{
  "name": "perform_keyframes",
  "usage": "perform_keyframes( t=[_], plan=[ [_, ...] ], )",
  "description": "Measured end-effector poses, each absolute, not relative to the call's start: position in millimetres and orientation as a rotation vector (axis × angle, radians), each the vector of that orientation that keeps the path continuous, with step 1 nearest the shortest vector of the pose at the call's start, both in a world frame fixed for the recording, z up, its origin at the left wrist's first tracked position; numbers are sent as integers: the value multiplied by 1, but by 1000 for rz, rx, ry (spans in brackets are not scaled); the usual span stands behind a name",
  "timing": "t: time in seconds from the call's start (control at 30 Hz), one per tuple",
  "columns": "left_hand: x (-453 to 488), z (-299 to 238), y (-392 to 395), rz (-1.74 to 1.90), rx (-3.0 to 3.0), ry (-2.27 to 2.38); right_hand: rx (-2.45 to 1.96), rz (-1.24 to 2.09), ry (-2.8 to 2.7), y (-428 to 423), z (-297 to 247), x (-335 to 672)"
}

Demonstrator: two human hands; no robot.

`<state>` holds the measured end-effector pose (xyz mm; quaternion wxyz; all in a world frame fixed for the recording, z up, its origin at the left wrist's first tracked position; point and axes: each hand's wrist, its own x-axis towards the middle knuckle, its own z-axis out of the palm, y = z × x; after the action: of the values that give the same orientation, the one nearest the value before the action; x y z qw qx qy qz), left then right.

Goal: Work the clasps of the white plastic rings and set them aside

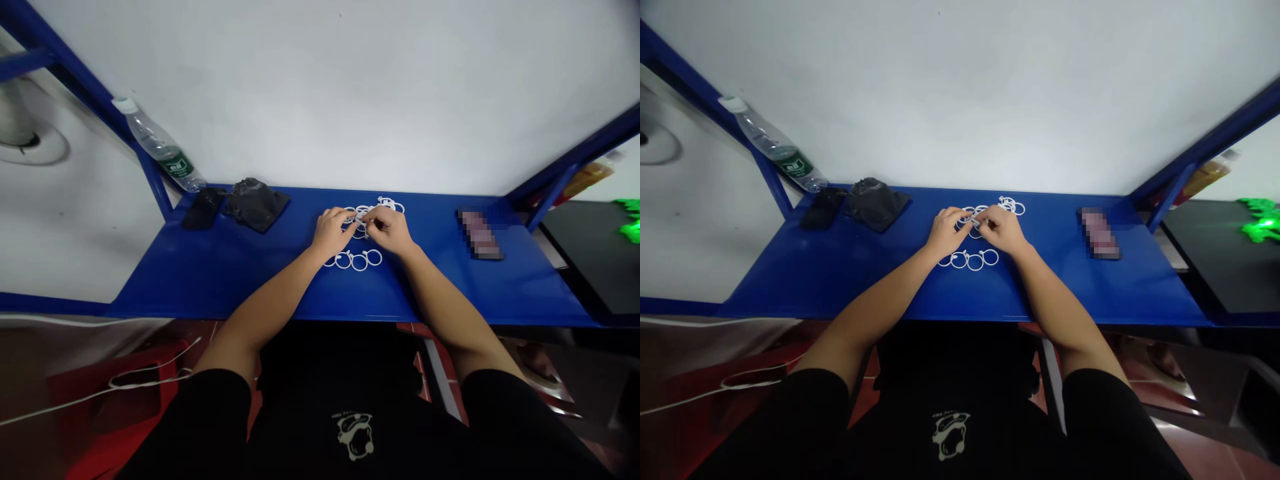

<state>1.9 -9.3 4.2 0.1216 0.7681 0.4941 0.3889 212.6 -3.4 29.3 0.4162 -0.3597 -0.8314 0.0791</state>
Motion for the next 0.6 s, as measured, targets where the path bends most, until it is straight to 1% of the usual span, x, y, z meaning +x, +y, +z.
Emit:
perform_keyframes(
  t=[0.23, 0.4, 0.47, 0.6],
  plan=[
    [3, 16, -14, 931, 2315, 1411, -892, 203, -2039, -1, 31, 216],
    [-18, 31, -11, 748, 2445, 1243, -874, 187, -2015, 4, 33, 222],
    [-32, 35, -8, 657, 2430, 1200, -941, 180, -1980, 5, 32, 224],
    [-57, 33, -2, 353, 2296, 1135, -1130, 221, -1938, 9, 25, 227]
  ],
)
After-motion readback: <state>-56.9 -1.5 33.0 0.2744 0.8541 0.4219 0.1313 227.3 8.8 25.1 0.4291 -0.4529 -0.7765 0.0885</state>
